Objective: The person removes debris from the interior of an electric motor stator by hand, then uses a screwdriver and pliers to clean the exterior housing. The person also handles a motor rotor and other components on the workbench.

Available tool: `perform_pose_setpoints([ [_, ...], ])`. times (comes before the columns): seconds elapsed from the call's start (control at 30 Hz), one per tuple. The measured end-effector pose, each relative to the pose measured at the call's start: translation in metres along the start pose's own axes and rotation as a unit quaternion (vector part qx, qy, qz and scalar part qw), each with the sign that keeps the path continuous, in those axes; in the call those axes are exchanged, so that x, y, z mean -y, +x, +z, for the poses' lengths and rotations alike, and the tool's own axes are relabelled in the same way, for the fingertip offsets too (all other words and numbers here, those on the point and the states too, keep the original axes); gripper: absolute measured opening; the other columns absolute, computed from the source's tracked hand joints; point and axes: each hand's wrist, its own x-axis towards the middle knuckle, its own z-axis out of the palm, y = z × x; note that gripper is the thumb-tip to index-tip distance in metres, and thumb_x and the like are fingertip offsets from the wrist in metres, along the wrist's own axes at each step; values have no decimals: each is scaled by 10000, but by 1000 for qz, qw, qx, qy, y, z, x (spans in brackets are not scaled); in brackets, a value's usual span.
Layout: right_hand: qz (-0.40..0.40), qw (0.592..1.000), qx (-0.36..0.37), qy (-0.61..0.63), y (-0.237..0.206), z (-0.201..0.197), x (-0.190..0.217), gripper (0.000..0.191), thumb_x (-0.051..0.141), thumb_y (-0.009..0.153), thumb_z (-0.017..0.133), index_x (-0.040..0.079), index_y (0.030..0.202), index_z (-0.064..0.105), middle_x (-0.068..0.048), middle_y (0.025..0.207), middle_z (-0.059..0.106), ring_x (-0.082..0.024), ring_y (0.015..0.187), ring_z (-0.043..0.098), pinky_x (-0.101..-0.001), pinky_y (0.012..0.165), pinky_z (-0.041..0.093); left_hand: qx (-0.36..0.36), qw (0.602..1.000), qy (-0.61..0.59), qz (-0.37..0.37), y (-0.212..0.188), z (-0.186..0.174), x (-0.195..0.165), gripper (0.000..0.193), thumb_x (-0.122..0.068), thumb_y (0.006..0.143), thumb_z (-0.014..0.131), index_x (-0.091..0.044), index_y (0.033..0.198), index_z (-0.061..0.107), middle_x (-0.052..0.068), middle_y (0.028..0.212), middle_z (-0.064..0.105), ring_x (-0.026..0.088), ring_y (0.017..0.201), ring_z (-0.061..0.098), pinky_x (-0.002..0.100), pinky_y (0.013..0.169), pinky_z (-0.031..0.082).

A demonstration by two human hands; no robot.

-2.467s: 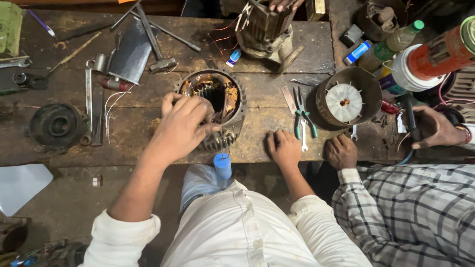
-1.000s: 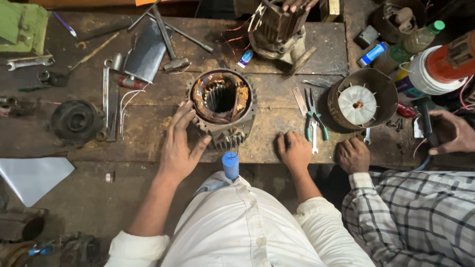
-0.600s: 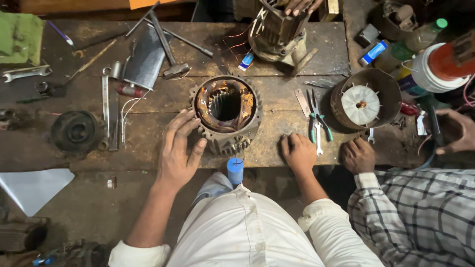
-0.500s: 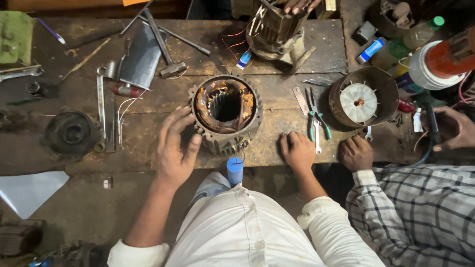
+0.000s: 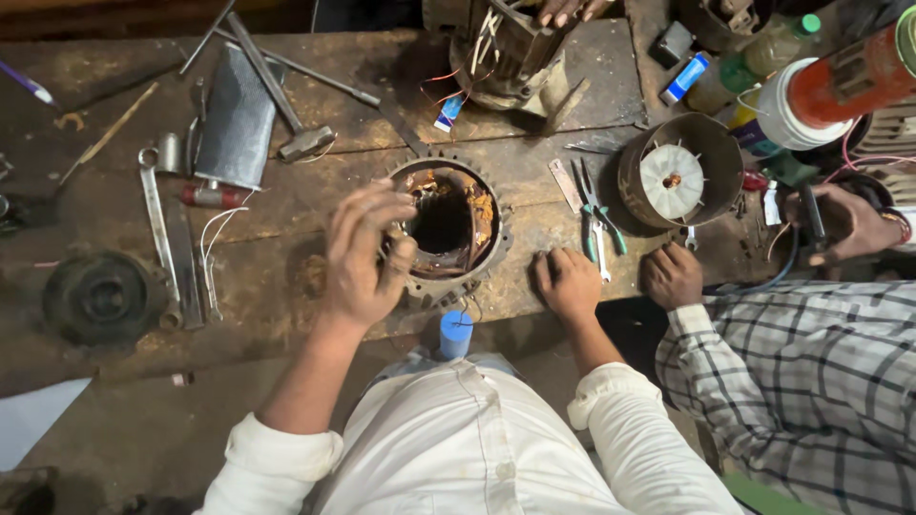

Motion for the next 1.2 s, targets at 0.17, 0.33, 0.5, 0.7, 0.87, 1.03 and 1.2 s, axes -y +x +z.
perform_pose_setpoints([
  [0.17, -3, 1000, -6, 4, 0, -2, 1, 240, 291, 917, 711, 86, 817, 632, -110, 795, 625, -353, 770, 634, -464, 673, 498, 17, 1000, -10, 22, 1, 8, 9, 487, -421, 1060, 455, -83, 803, 692, 100, 1037, 706, 360, 1283, 590, 485, 1108, 410],
  [0.33, 4, 1000, 13, 1, 2, -4, 2, 260, 298, 927, 710, 95, 792, 620, -108, 781, 618, -349, 761, 636, -462, 663, 496, 9, 1000, -17, 22, -2, 9, 12, 491, -408, 1070, 436, -78, 813, 693, 95, 1037, 696, 364, 1313, 569, 485, 1140, 399],
  [0.5, 4, 1000, 27, -4, 2, -5, 2, 255, 293, 932, 709, 102, 789, 620, -102, 782, 619, -344, 754, 638, -459, 654, 494, 4, 1000, -18, 25, -7, 11, 15, 459, -408, 1064, 438, -81, 852, 680, 97, 1077, 715, 366, 1314, 572, 493, 1140, 391],
  [0.7, 0, 1000, 8, -5, 4, -4, 2, 243, 298, 917, 714, 105, 796, 629, -103, 783, 620, -344, 750, 636, -454, 651, 497, -15, 999, -40, 25, -9, 14, 19, 353, -369, 1079, 453, -70, 931, 566, 110, 1143, 721, 376, 1333, 573, 512, 1166, 404],
  [0.87, -7, 1000, 6, -2, 1, -4, 2, 238, 294, 929, 712, 110, 802, 629, -100, 793, 624, -342, 758, 637, -454, 657, 498, -13, 999, -46, 23, -15, 16, 23, 336, -363, 1084, 438, -72, 960, 552, 126, 1220, 713, 385, 1354, 566, 509, 1185, 421],
  [1.03, 2, 1000, 14, -13, 1, -2, 0, 242, 306, 933, 712, 119, 803, 633, -85, 794, 628, -330, 759, 640, -449, 651, 498, -57, 996, -65, 8, -23, 24, 27, 327, -355, 1103, 424, -50, 1187, 508, 212, 1449, 559, 400, 1418, 513, 536, 1239, 374],
  [1.2, 2, 1000, 18, -17, 0, 0, -2, 232, 307, 924, 715, 124, 806, 635, -70, 800, 630, -318, 766, 643, -442, 650, 499, -75, 994, -77, 3, -27, 28, 29, 392, -381, 1106, 410, -54, 1313, 470, 232, 1510, 497, 422, 1469, 469, 536, 1253, 333],
])
